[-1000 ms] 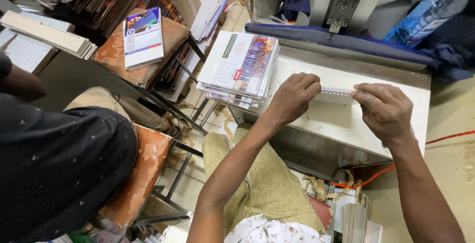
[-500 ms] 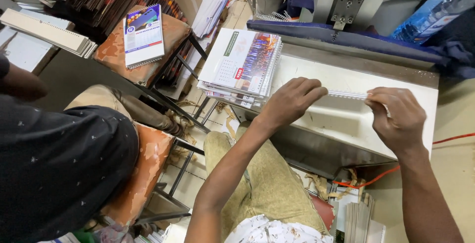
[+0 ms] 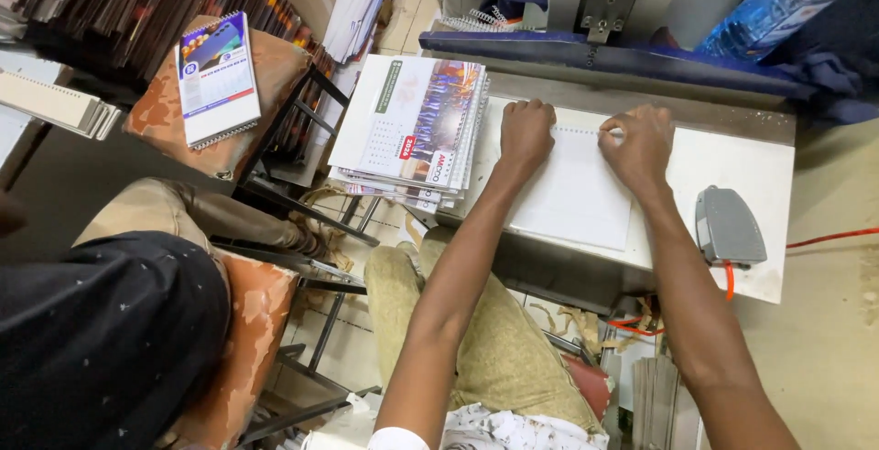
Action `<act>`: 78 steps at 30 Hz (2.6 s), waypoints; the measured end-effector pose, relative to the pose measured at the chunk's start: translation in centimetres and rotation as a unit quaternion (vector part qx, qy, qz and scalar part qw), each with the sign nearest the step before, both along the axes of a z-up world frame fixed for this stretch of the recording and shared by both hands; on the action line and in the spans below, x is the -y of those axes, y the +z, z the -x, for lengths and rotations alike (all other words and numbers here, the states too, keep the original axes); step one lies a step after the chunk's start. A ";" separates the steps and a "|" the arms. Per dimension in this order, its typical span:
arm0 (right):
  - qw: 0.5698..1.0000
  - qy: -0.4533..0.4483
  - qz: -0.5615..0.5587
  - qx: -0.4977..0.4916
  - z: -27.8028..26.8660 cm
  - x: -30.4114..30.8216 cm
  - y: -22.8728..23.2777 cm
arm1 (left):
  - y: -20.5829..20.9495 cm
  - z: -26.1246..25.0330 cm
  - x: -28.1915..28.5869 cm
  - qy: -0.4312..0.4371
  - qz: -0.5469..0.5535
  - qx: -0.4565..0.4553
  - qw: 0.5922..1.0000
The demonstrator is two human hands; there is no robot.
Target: The person sits with legs crossed and repeatedly places spiral-bound calendar pages under a binding machine, presses the handle to secure the binding, and stacks the finished calendars on their lap.
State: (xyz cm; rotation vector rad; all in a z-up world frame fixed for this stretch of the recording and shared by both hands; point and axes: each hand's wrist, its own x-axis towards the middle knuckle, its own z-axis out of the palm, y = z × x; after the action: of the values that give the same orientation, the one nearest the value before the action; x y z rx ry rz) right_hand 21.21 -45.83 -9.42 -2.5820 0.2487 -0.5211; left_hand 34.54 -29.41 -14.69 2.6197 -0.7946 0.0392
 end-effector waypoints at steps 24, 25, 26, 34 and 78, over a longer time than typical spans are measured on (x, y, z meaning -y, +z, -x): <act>0.962 -0.161 0.155 0.154 -9.9 -0.2 -5.1 | 3.6 -0.7 -0.1 0.036 0.085 0.007 0.996; 0.975 -0.130 0.147 0.101 -8.9 -1.1 -4.3 | 3.3 -0.9 -0.1 0.031 0.097 0.014 0.995; 0.984 -0.098 0.140 0.046 -7.9 -1.9 -3.5 | 3.0 -1.2 0.2 0.026 0.111 0.020 0.993; 0.991 -0.025 0.134 -0.001 -8.0 -4.3 -1.4 | 1.7 -2.6 0.5 0.023 0.059 0.067 0.996; 0.943 -0.029 0.295 -0.149 12.5 5.8 2.3 | 0.7 8.5 -7.4 -0.078 -0.004 0.079 0.994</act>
State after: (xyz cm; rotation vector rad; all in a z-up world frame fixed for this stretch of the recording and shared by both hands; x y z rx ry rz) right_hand 8.67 -51.59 -7.15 -3.2524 0.3083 -0.2396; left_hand 26.03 -22.03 -13.96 2.5785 -1.0528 0.2030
